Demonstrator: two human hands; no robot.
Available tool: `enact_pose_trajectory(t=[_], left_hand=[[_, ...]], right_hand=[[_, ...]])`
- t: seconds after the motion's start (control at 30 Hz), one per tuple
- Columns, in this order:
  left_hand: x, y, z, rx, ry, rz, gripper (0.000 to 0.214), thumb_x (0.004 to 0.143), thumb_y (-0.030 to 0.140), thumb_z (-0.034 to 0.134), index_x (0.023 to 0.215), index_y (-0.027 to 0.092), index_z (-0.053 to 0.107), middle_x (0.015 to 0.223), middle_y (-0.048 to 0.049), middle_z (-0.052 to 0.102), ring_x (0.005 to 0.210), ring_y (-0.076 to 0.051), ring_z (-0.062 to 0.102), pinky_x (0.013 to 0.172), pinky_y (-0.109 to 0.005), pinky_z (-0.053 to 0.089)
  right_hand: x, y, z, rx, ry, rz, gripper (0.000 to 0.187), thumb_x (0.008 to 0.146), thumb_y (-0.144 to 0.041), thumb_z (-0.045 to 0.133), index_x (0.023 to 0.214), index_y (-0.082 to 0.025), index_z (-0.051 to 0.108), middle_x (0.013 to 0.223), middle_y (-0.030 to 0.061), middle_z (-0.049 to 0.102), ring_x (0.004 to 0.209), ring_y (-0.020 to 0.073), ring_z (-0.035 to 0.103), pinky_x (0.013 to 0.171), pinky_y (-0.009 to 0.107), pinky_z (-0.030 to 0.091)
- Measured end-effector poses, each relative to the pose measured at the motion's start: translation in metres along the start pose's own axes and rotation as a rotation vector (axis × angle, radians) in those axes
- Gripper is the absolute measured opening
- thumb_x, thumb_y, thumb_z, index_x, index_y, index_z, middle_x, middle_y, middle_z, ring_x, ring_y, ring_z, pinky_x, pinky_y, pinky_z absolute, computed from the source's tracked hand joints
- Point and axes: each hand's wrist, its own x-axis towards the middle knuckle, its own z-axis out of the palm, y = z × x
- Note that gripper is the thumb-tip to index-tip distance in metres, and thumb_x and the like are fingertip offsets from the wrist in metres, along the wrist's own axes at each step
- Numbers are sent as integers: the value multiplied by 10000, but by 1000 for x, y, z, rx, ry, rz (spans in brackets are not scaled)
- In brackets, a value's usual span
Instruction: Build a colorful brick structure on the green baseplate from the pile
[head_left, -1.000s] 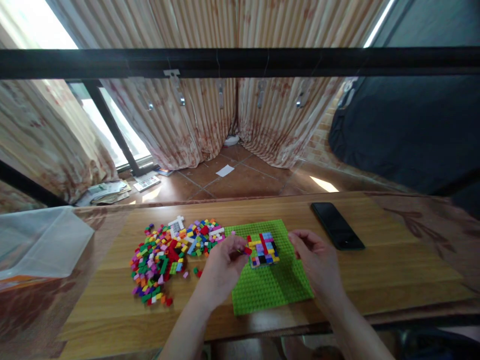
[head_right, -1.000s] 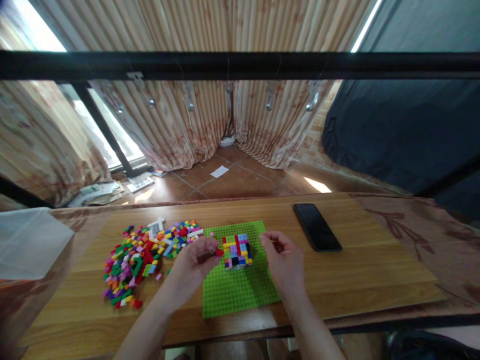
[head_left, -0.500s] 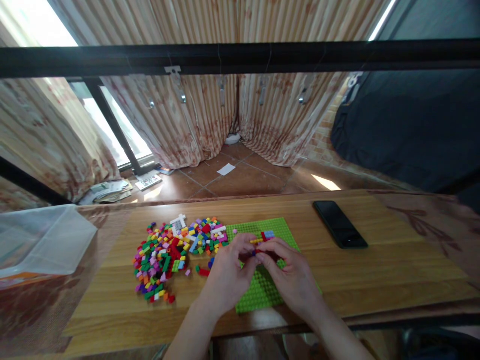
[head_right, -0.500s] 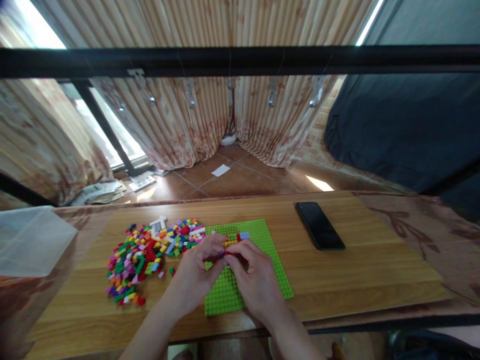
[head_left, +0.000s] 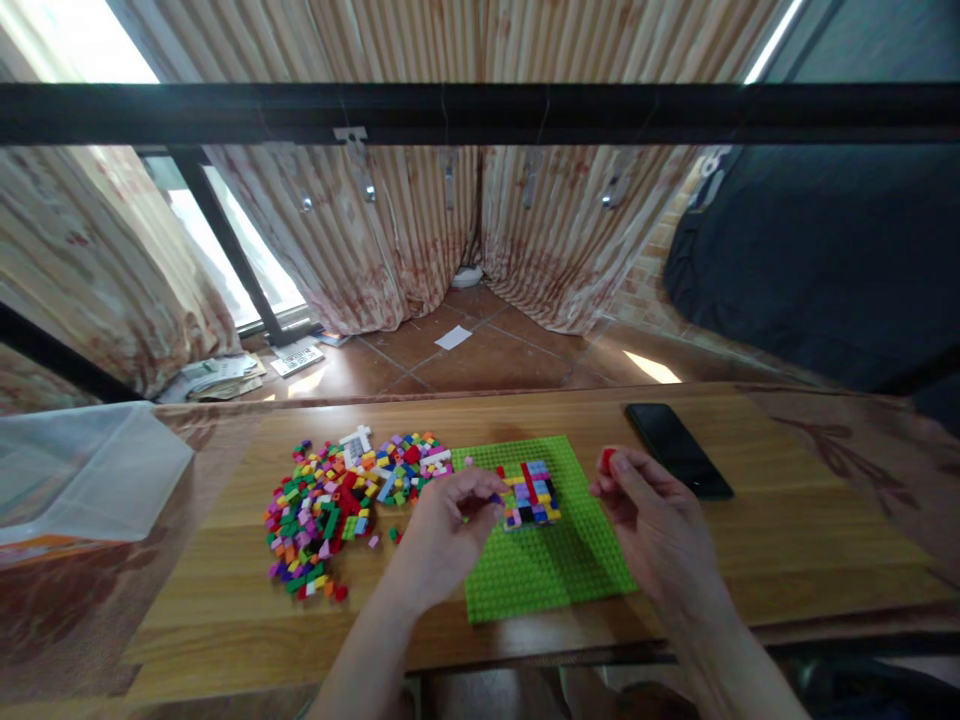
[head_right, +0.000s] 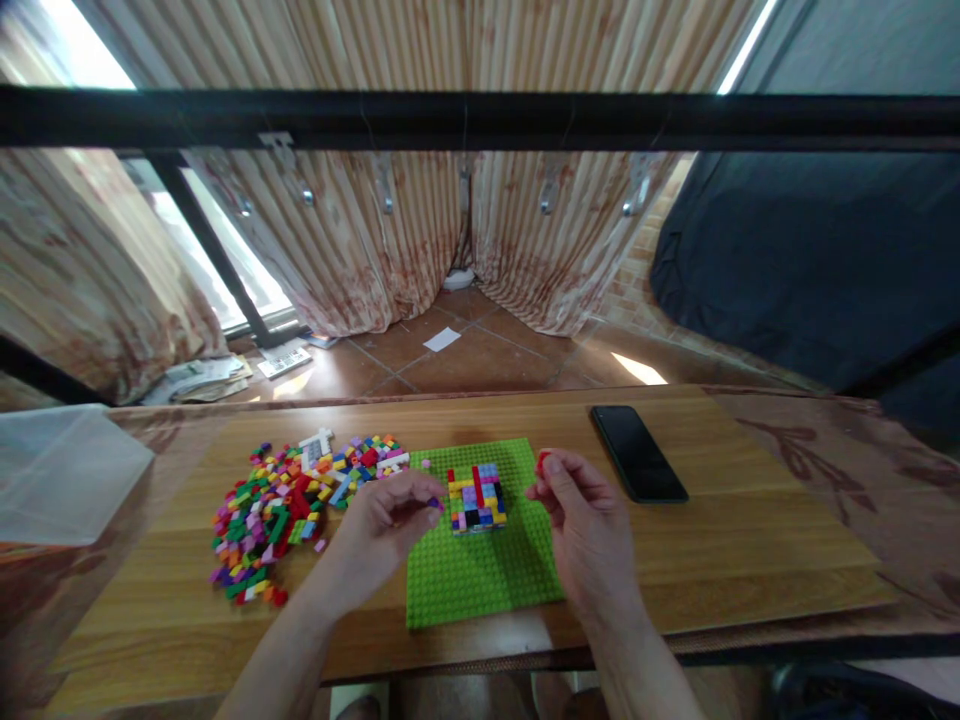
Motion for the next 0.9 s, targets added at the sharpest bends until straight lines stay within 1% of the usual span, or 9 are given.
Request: enact_pose_trajectory(t=[0.1, 0.13, 0.2, 0.27, 0.37, 0.47, 0.63, 0.7, 0.9], left_hand=[[-2, -7, -21, 211, -119, -61, 152, 779, 153, 522, 785, 163, 674, 712, -14, 639, 651, -129, 554, 605, -216, 410], [-3, -10, -27, 275, -133, -81, 172, 785, 155, 506, 770, 166, 678, 711, -14, 644, 650, -132, 557, 610, -219, 407], [-5, -14, -36, 371, -140, -100, 199, 789, 154, 484, 738, 176, 676, 705, -12, 649, 650, -138, 562, 613, -222, 400], [-7, -17, -41, 432, -137, -91, 207, 780, 146, 478, 731, 185, 675, 698, -7, 649, 650, -142, 564, 612, -222, 392], [-8, -20, -42, 506, -144, -67, 223, 776, 135, 464, 756, 192, 678, 708, -6, 649, 656, -143, 566, 613, -221, 385], [-8, -20, -41, 584, -164, -58, 231, 781, 125, 447, 742, 189, 665, 697, -9, 631, 652, -144, 555, 605, -224, 369], [-6, -20, -36, 691, -205, -53, 207, 761, 99, 449, 688, 182, 625, 660, -13, 607, 634, -147, 545, 601, -235, 352], [-6, -21, -35, 716, -203, -56, 201, 752, 90, 455, 697, 182, 625, 678, -20, 619, 647, -151, 557, 613, -238, 356], [-6, -18, -33, 775, -201, -69, 213, 728, 64, 465, 739, 184, 640, 743, -36, 648, 703, -157, 583, 646, -239, 369]], right_hand=[[6, 1, -10, -87, -12, 31, 321, 699, -382, 763, 978, -233, 706, 703, -11, 647, 568, 95, 556, 552, 233, 496], [7, 2, -12, -132, -33, 43, 348, 696, -393, 765, 992, -220, 710, 677, -10, 646, 558, 96, 555, 546, 235, 498], [7, 6, -15, -216, -88, 70, 352, 681, -421, 768, 940, -187, 723, 662, 2, 654, 546, 103, 560, 534, 244, 507], [6, 9, -17, -285, -128, 101, 359, 659, -449, 769, 878, -169, 718, 697, 24, 680, 549, 117, 586, 523, 256, 520], [4, 13, -18, -387, -170, 136, 341, 668, -457, 747, 845, -172, 689, 744, 47, 711, 591, 154, 646, 520, 267, 528], [2, 15, -19, -492, -231, 124, 267, 716, -418, 703, 839, -184, 667, 758, 50, 724, 652, 183, 677, 537, 268, 514], [0, 18, -18, -584, -306, 49, 202, 750, -379, 669, 826, -193, 649, 773, 43, 724, 739, 197, 686, 662, 301, 517], [-1, 19, -16, -607, -309, 24, 196, 755, -376, 664, 820, -192, 643, 789, 43, 721, 749, 194, 680, 696, 308, 512], [-3, 21, -16, -717, -303, -2, 193, 734, -385, 674, 766, -196, 647, 755, 34, 698, 715, 190, 644, 682, 313, 481]])
